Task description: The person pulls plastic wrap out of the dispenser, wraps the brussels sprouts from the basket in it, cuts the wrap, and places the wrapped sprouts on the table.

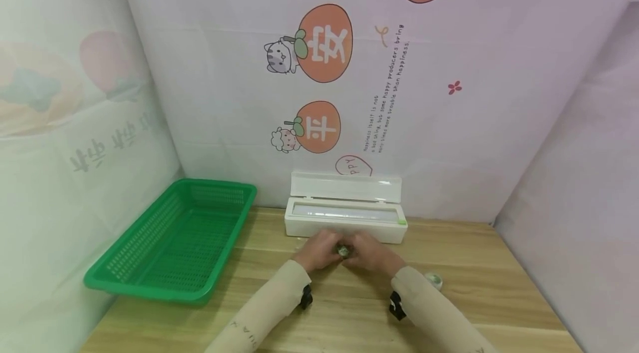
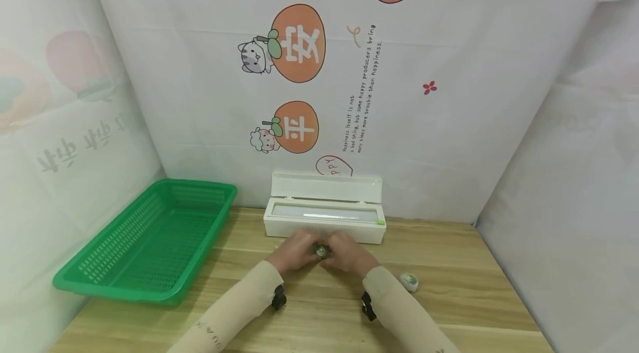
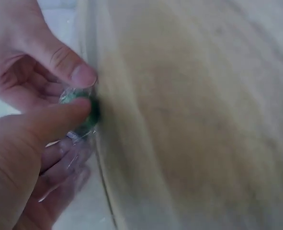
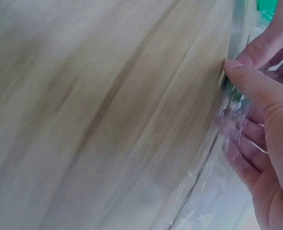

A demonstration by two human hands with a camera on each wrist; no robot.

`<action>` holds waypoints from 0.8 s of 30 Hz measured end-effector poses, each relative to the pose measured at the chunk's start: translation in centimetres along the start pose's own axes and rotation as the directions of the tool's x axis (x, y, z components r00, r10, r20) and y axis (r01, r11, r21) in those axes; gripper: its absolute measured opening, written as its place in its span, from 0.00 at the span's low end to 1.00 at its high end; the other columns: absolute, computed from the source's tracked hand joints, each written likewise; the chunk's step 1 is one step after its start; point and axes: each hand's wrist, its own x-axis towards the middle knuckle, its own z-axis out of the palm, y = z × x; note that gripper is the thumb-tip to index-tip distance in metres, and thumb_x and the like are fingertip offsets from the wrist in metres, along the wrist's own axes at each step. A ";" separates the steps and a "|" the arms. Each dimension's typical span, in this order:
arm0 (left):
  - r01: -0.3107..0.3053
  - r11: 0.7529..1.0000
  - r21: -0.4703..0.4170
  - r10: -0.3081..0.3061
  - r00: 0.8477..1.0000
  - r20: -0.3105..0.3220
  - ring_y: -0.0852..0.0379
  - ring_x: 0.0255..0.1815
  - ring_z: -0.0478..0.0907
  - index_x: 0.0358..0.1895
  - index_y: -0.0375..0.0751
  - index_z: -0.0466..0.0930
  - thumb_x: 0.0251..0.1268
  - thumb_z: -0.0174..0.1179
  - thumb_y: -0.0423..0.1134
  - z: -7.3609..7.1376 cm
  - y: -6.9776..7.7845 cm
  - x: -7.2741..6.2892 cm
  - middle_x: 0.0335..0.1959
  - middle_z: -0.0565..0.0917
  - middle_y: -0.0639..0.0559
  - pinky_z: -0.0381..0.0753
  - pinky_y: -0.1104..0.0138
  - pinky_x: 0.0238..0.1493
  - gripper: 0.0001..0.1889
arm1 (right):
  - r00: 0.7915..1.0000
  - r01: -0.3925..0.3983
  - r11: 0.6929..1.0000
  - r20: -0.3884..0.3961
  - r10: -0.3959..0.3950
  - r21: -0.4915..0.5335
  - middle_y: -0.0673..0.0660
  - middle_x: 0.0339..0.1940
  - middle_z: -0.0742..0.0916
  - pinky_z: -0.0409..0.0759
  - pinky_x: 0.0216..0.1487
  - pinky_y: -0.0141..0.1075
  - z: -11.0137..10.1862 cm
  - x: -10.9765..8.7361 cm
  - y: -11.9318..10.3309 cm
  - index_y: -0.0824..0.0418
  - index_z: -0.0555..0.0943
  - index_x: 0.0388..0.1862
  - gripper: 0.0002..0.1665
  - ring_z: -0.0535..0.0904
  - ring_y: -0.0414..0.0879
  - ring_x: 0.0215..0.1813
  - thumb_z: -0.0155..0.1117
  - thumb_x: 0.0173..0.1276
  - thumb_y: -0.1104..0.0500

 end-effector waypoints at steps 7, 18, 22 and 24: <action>0.034 0.991 -0.131 -0.005 0.976 0.216 0.69 0.29 0.76 0.37 0.47 0.91 0.69 0.71 0.42 -2.2 1.0 -1.6 0.30 0.87 0.64 0.80 0.77 0.36 0.04 | 0.998 -0.020 0.995 0.053 0.016 0.093 0.48 0.36 0.92 0.84 0.41 0.28 -0.1 -1.0 -1.0 0.57 0.90 0.39 0.10 0.83 0.35 0.37 0.83 0.60 0.59; -0.002 0.999 0.046 -0.004 0.991 0.134 0.69 0.31 0.73 0.36 0.50 0.88 0.56 0.81 0.47 -1.8 2.4 -2.4 0.31 0.85 0.65 0.77 0.75 0.37 0.11 | 0.996 -0.021 0.985 0.090 0.006 0.169 0.48 0.40 0.93 0.88 0.48 0.32 -0.7 -1.7 -1.3 0.57 0.91 0.42 0.08 0.88 0.39 0.43 0.79 0.65 0.59; 0.060 0.998 0.034 -0.063 0.992 0.111 0.69 0.30 0.74 0.34 0.49 0.88 0.57 0.79 0.42 -1.2 2.5 -3.0 0.30 0.84 0.64 0.79 0.75 0.35 0.08 | 0.990 -0.087 0.977 0.125 0.064 0.196 0.53 0.45 0.93 0.89 0.51 0.36 -1.7 -2.3 -0.6 0.61 0.89 0.49 0.18 0.89 0.44 0.47 0.78 0.68 0.50; 0.073 0.997 0.035 -0.076 0.992 0.105 0.69 0.29 0.74 0.33 0.49 0.87 0.56 0.78 0.41 -1.5 2.4 -3.2 0.29 0.84 0.63 0.79 0.75 0.35 0.08 | 0.986 -0.131 0.970 0.125 0.107 0.207 0.57 0.48 0.93 0.89 0.52 0.39 -2.4 -2.6 -0.1 0.63 0.88 0.52 0.23 0.89 0.46 0.48 0.76 0.69 0.47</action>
